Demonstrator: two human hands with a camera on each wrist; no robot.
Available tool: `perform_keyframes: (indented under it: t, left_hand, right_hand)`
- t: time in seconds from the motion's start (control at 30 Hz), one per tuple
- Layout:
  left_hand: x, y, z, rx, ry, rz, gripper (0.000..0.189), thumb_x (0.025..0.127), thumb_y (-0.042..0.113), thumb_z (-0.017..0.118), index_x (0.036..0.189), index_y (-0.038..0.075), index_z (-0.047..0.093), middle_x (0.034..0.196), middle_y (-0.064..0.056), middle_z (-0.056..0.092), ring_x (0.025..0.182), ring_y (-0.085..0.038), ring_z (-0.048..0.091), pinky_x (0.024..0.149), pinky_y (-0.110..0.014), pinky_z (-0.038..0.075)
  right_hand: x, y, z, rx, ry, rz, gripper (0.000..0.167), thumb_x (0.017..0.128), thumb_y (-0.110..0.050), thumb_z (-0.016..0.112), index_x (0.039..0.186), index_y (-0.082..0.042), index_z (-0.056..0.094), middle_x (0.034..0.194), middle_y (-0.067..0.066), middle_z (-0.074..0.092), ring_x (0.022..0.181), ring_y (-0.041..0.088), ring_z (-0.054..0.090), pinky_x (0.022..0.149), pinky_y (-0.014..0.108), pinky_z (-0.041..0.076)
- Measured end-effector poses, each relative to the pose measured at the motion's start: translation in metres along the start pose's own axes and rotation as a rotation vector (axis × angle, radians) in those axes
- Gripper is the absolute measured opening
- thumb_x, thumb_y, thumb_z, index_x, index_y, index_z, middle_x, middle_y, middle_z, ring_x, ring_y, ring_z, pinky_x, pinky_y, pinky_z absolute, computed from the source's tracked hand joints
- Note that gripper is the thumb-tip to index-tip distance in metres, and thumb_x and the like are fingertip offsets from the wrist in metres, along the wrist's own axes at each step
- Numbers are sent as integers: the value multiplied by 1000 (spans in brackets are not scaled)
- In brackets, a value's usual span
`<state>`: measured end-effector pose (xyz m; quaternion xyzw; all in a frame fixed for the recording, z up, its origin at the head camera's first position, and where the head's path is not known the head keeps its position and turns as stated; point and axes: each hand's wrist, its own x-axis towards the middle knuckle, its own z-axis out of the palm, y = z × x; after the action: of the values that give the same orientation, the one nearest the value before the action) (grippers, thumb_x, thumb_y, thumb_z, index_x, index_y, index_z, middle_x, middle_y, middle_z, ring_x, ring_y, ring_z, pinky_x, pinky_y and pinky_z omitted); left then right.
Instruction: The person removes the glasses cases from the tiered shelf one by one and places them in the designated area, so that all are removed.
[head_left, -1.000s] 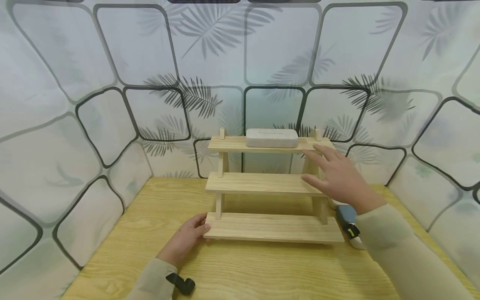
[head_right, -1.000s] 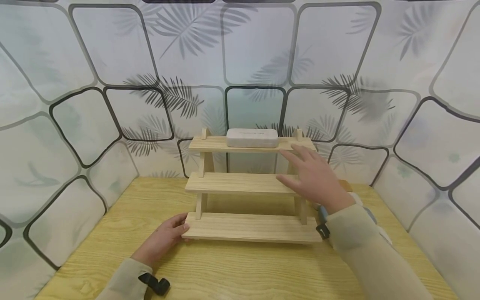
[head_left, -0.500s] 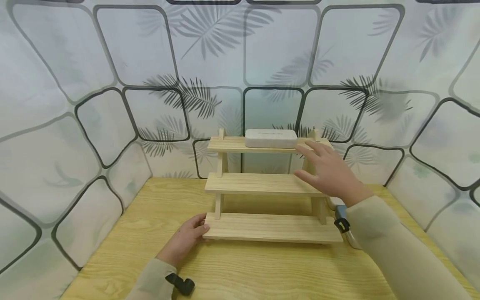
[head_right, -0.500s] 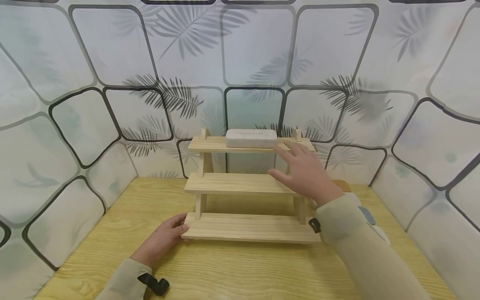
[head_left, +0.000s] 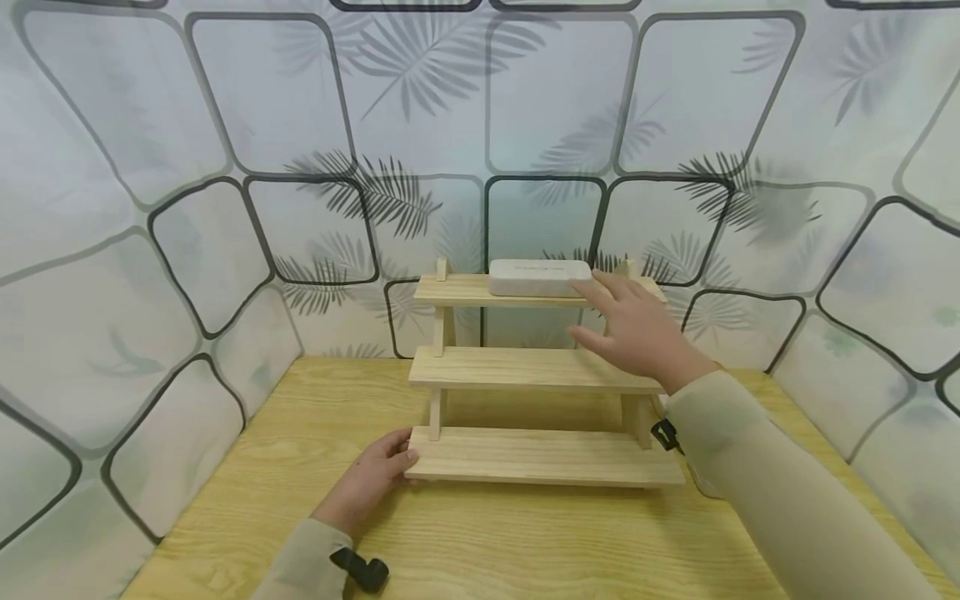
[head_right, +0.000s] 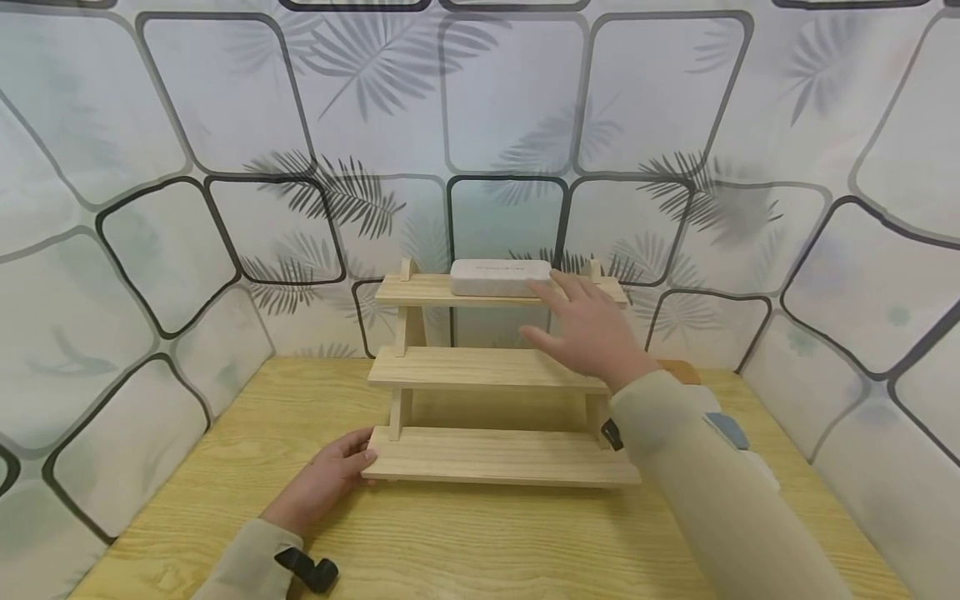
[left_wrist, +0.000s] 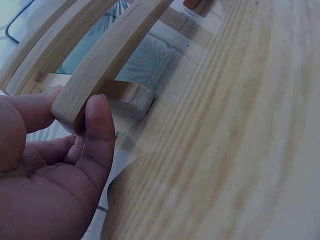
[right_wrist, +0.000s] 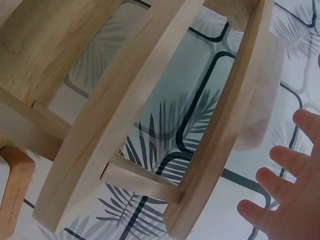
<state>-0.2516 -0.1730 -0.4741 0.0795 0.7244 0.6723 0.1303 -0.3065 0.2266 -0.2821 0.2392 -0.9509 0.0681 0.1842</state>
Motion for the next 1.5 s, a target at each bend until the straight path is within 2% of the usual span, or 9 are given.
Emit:
perform_keyframes:
  t: [0.47, 0.7, 0.97, 1.27, 1.5]
  left_hand:
    - [-1, 1, -2, 17, 25, -20, 59, 106, 22, 56, 154, -4, 33, 138, -21, 52, 113, -28, 60, 88, -39, 54]
    - [-2, 0, -2, 25, 23, -20, 59, 106, 23, 56, 154, -4, 33, 137, -21, 53, 114, -29, 60, 89, -40, 54]
    - [0, -1, -1, 24, 21, -20, 60, 106, 23, 56, 154, -5, 33, 136, -21, 54, 112, -27, 61, 89, -40, 54]
    - [-1, 1, -2, 29, 8, -8, 60, 106, 22, 55, 154, -5, 31, 138, -22, 53, 113, -28, 61, 89, -40, 55]
    - [-2, 0, -1, 57, 10, -6, 61, 106, 24, 56, 154, -5, 32, 138, -20, 54, 114, -28, 60, 89, -40, 54]
  right_hand:
    - [35, 2, 1, -3, -67, 41, 78, 100, -62, 48, 163, -20, 25, 164, 20, 21, 148, 45, 17, 117, 64, 12]
    - [53, 8, 9, 6, -95, 65, 84, 98, -72, 39, 164, -22, 22, 164, 20, 19, 149, 44, 14, 117, 66, 8]
    - [71, 8, 12, 1, -108, 97, 84, 97, -73, 39, 163, -23, 22, 165, 18, 18, 151, 42, 12, 116, 68, 9]
    - [84, 0, 7, 1, -143, 128, 85, 97, -72, 39, 164, -24, 19, 165, 20, 17, 150, 44, 12, 115, 70, 11]
    - [88, -5, 7, 21, -180, 155, 85, 98, -72, 38, 164, -24, 18, 166, 19, 14, 151, 44, 8, 114, 71, 8]
